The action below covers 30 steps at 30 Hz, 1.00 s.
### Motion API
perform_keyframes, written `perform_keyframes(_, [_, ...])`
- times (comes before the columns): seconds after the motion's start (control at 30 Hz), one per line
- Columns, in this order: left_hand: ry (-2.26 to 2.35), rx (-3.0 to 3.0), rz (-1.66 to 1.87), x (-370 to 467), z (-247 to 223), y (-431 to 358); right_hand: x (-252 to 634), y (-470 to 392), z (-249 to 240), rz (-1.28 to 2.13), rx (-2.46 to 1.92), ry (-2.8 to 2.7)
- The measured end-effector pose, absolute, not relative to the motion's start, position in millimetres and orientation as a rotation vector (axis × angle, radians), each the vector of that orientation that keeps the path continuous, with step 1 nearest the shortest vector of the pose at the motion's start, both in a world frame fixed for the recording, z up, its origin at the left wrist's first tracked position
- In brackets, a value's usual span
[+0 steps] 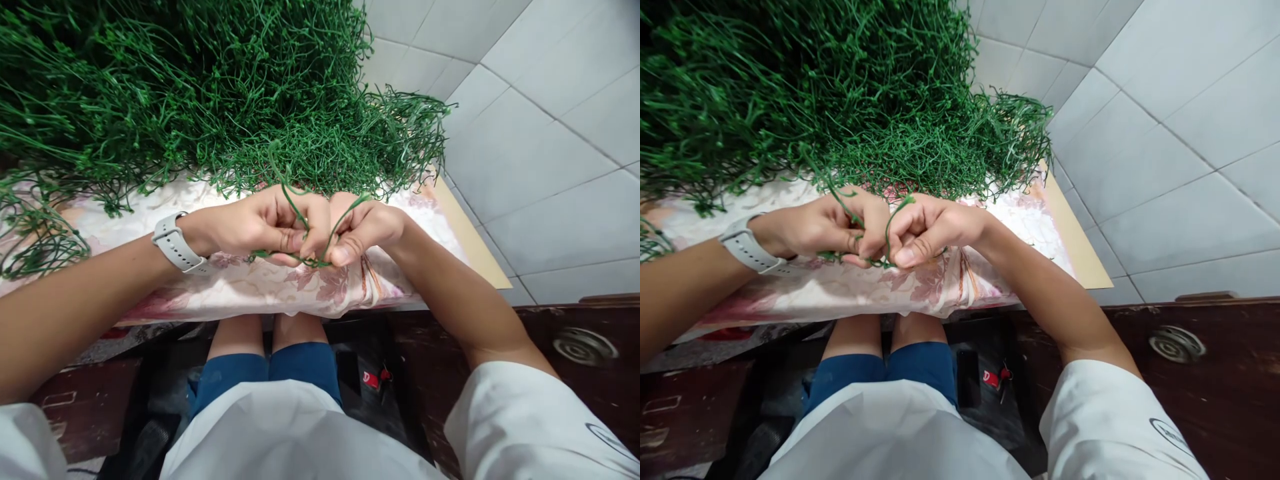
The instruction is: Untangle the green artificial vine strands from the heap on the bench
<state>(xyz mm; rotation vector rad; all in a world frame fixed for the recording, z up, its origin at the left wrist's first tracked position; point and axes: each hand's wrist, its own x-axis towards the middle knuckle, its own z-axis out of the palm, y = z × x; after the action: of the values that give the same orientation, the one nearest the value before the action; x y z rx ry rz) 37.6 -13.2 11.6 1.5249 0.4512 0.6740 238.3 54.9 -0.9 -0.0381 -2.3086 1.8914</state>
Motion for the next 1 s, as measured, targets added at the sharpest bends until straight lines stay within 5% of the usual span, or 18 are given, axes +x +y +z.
perform_keyframes(0.27, [0.3, 1.592, 0.46, 43.9, 15.0, -18.3, 239.1, 48.9, -2.3, 2.515, 0.295, -2.124])
perform_keyframes(0.53, [0.494, 1.373, 0.796, 30.6, 6.2, 1.0, 246.9, 78.8, -3.9, 1.957, -0.01, -2.123])
perform_keyframes(1.0, [0.936, 1.352, 1.283, 34.5, -9.6, 19.9, 229.5, 81.9, -14.2, 1.473, -0.427, -1.998])
